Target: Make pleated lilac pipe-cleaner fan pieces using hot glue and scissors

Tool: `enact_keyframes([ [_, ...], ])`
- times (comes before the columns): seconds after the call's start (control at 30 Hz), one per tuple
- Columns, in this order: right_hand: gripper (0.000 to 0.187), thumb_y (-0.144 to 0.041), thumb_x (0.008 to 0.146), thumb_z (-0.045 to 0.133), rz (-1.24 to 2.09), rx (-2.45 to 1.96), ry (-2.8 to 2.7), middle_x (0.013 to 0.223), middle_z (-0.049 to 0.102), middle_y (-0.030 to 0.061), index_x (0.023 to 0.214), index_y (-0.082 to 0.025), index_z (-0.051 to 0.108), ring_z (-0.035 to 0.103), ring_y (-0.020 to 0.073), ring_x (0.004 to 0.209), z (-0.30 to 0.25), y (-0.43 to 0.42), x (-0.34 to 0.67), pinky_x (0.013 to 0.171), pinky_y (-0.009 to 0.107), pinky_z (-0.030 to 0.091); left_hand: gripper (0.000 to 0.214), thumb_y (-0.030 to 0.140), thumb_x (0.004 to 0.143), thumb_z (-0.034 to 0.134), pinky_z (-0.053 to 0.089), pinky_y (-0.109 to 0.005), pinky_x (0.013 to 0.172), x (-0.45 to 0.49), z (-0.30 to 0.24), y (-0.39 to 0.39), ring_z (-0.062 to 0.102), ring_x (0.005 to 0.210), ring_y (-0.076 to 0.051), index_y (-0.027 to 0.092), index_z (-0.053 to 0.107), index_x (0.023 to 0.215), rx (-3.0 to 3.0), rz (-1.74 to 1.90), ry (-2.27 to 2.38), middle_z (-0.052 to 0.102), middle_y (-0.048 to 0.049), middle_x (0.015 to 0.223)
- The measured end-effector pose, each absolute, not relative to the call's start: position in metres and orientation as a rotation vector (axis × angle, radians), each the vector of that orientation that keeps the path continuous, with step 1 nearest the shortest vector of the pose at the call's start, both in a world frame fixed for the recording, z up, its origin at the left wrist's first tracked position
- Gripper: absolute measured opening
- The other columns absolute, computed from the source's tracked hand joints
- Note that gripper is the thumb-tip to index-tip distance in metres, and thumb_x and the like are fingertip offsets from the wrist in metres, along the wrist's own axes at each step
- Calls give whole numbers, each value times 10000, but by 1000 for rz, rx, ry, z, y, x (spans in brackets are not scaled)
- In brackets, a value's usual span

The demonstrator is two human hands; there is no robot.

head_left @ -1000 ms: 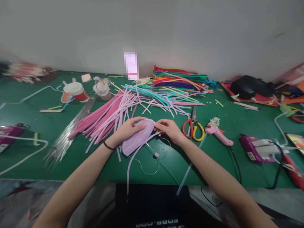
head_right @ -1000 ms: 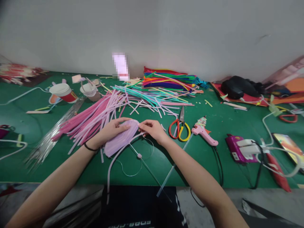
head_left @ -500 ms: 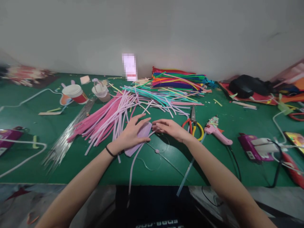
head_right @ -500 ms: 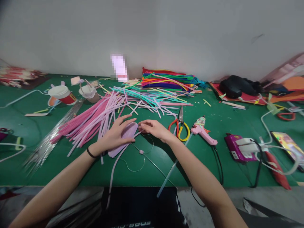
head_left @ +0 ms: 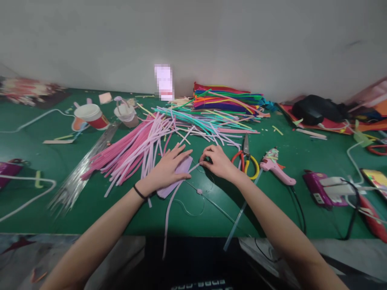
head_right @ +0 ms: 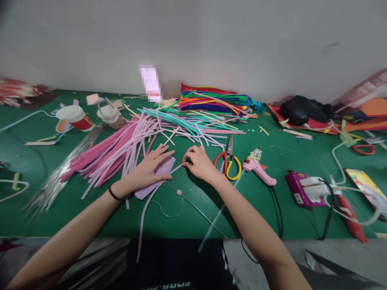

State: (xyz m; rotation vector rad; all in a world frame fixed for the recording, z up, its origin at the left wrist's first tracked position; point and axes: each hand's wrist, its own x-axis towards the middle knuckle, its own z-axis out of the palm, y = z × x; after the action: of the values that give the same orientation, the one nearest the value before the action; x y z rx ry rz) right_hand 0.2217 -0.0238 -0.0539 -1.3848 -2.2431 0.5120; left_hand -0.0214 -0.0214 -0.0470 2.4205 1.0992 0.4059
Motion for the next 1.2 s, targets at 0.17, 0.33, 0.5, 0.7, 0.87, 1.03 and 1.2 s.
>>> enact_keyframes([
  [0.17,21,-186,876,670,515,-1321,-2280,1011,584,84,872,-186,691,516,235,1020,-56,-20,218,935,416,397,527,485,846,677,198,-530,1182,-25,-48,-34,366,1426,-300,236,589,1303,2550,559,1058,512,-120,1464],
  [0.33,17,-180,868,677,536,-1325,-2305,1030,588,87,878,-182,690,522,242,1034,-55,-15,219,963,431,388,197,317,940,582,265,-467,1175,-34,-51,-47,590,1238,-233,245,726,1053,2568,643,901,691,-62,1252],
  [0.5,37,-163,865,666,590,-1306,-2334,1032,590,79,877,-191,686,531,234,1028,-51,-10,218,959,422,406,293,282,914,612,243,-506,1184,-44,-57,-52,550,1291,-262,289,697,1195,2504,648,804,669,-61,1291],
  [0.7,62,-122,873,641,573,-1239,-2448,1011,587,85,878,-172,678,526,228,1021,-44,0,211,949,401,426,363,283,943,562,250,-493,1187,-43,-57,-53,531,1311,-259,268,630,1300,2618,592,809,621,-73,1358],
  [0.87,51,-130,884,632,519,-1238,-2523,984,592,89,871,-161,671,518,231,1003,-39,6,204,931,395,428,324,288,971,517,318,-494,1154,-42,-54,-53,548,1291,-255,234,649,1262,2786,559,806,617,-88,1362],
  [1.03,35,-138,889,634,487,-1255,-2591,970,603,102,874,-132,665,513,236,997,-35,11,198,929,380,416,316,332,993,484,355,-507,1122,-42,-50,-53,557,1271,-258,210,666,1221,2914,506,798,623,-110,1347],
  [1.2,33,-142,890,635,454,-1237,-2615,965,603,98,894,-132,666,508,228,979,-31,12,194,921,367,409,316,344,999,463,321,-516,1145,-40,-47,-51,497,1334,-271,210,653,1212,2925,419,801,567,-110,1415],
])
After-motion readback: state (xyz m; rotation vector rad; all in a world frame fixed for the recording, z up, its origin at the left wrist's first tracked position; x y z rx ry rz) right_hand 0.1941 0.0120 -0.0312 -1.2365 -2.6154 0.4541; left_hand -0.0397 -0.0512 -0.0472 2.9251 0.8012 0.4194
